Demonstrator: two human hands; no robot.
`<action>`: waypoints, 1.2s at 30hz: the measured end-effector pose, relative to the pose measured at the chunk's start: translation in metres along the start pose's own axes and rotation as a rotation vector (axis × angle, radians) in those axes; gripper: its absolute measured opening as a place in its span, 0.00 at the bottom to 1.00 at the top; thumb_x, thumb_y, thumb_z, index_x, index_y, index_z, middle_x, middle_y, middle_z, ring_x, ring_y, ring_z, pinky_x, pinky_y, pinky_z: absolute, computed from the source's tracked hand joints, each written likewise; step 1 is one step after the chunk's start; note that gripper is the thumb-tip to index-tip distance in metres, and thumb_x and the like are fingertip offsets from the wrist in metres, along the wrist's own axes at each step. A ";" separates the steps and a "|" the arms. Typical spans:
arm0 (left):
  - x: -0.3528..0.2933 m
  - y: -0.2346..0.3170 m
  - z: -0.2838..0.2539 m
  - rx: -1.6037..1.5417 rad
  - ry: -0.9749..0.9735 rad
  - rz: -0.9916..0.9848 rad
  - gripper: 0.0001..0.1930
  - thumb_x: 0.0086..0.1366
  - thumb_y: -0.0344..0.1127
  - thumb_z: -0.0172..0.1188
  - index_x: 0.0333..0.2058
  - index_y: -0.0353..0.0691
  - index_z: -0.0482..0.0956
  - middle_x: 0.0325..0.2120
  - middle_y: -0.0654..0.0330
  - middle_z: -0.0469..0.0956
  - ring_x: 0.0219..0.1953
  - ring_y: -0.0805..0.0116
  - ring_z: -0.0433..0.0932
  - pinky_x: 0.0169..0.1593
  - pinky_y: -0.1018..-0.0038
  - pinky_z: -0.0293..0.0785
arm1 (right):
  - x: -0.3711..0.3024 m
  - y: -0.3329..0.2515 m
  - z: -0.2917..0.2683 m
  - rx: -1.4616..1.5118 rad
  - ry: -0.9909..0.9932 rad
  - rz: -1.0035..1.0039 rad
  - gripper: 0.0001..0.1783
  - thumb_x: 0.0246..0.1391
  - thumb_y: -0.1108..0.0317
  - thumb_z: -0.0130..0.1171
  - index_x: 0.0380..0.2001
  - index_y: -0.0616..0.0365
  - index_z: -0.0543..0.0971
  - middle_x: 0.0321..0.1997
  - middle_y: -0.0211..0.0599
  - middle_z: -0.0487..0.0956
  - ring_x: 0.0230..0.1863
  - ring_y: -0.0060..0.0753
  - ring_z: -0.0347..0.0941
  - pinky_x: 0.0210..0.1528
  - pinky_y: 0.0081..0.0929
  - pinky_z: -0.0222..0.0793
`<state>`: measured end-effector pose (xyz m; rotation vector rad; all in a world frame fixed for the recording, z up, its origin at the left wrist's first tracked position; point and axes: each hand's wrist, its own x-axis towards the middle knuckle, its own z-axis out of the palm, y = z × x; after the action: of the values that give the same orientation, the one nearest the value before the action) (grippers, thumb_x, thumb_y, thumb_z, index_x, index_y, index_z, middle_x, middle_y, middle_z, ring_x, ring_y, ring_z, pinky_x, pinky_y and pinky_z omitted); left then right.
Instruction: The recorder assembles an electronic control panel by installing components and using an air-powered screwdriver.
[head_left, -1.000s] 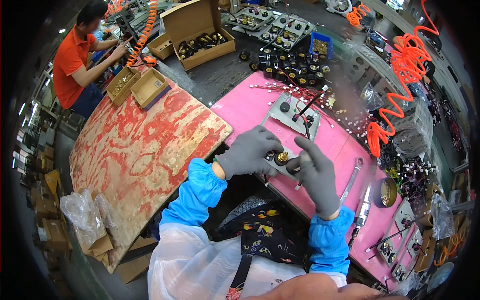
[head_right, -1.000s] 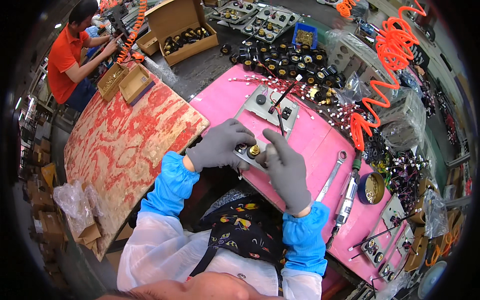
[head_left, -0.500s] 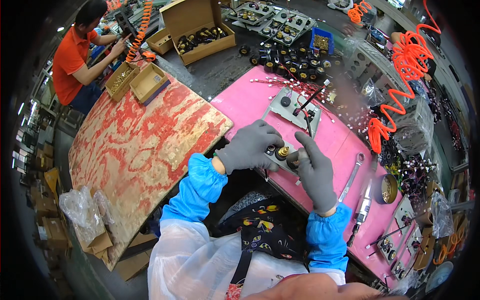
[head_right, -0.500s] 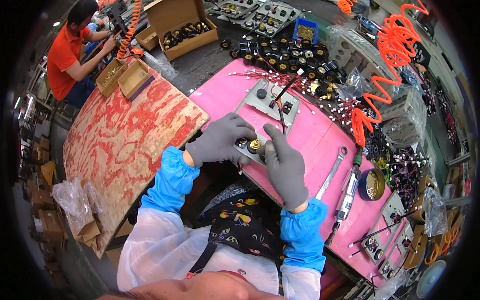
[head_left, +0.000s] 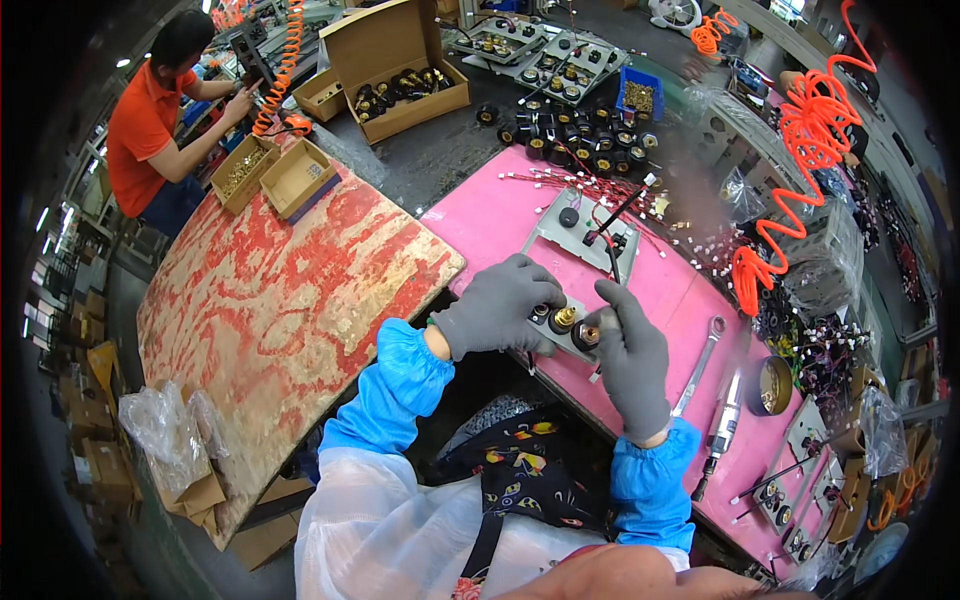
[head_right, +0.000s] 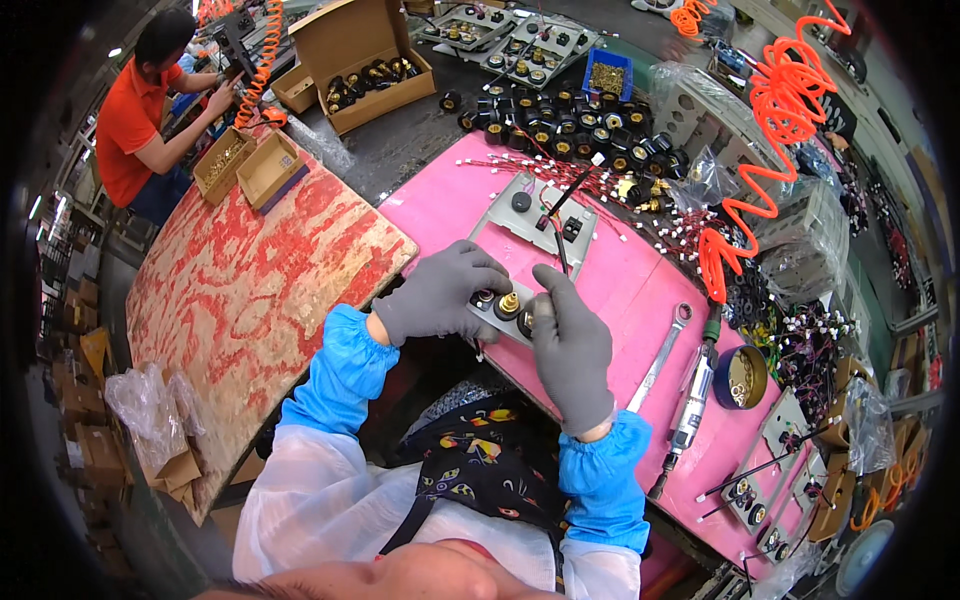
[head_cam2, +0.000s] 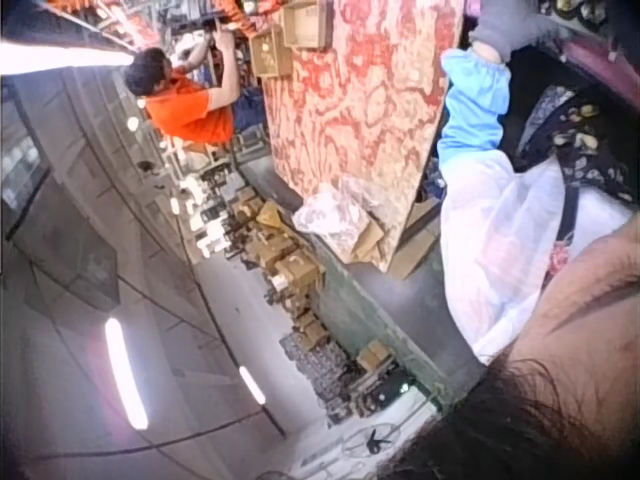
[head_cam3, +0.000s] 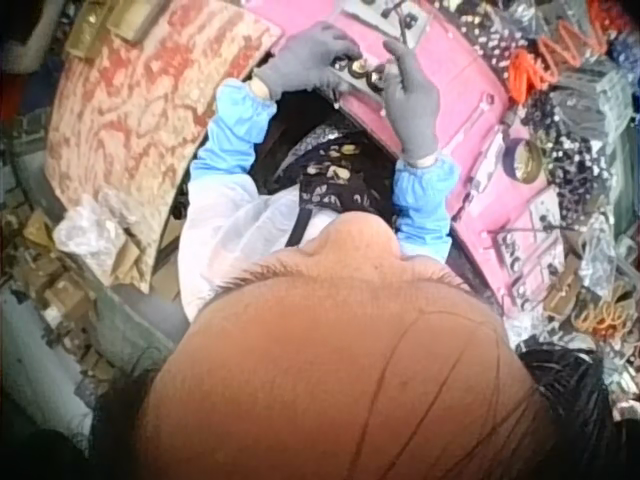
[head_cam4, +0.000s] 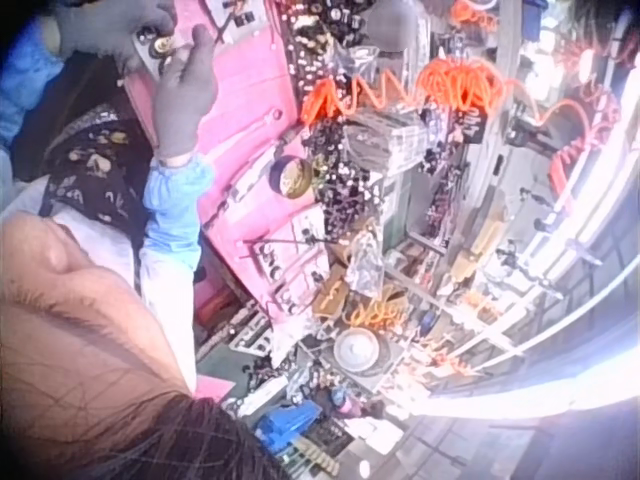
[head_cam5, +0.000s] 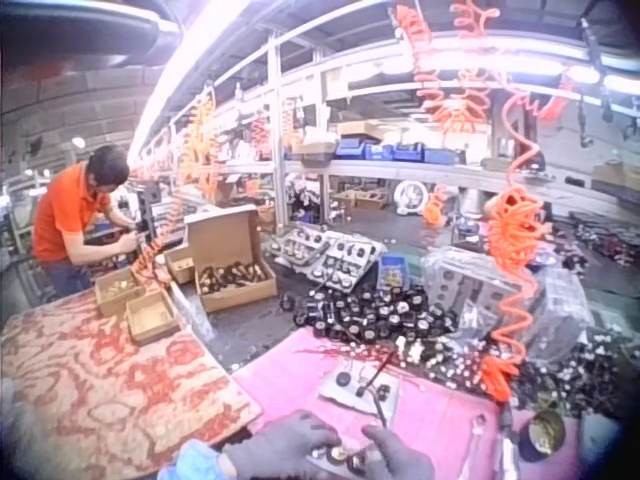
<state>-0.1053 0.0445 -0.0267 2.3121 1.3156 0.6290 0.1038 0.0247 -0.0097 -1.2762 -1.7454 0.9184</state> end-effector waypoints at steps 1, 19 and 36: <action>0.001 0.001 0.000 -0.005 -0.001 0.007 0.29 0.34 0.45 0.75 0.39 0.44 0.81 0.39 0.59 0.77 0.47 0.56 0.72 0.52 0.64 0.71 | 0.001 0.005 0.004 -0.076 0.053 -0.084 0.16 0.58 0.68 0.54 0.51 0.53 0.74 0.38 0.43 0.80 0.35 0.39 0.80 0.34 0.31 0.74; -0.008 0.004 -0.001 -0.286 0.023 -0.028 0.22 0.41 0.36 0.73 0.37 0.42 0.76 0.51 0.55 0.70 0.56 0.57 0.68 0.59 0.66 0.65 | -0.025 0.044 -0.018 -0.225 0.222 -0.010 0.19 0.53 0.70 0.56 0.49 0.52 0.75 0.40 0.40 0.79 0.32 0.38 0.78 0.35 0.33 0.73; -0.032 -0.012 -0.005 -0.778 0.213 -0.742 0.31 0.67 0.57 0.52 0.55 0.34 0.70 0.40 0.58 0.77 0.38 0.70 0.77 0.34 0.75 0.78 | -0.041 0.067 -0.009 -0.466 0.232 -0.151 0.16 0.52 0.69 0.56 0.47 0.51 0.75 0.33 0.37 0.75 0.33 0.42 0.75 0.29 0.39 0.71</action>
<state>-0.1310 0.0230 -0.0349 1.0665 1.5199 0.9121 0.1475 0.0024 -0.0719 -1.4467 -1.8977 0.2666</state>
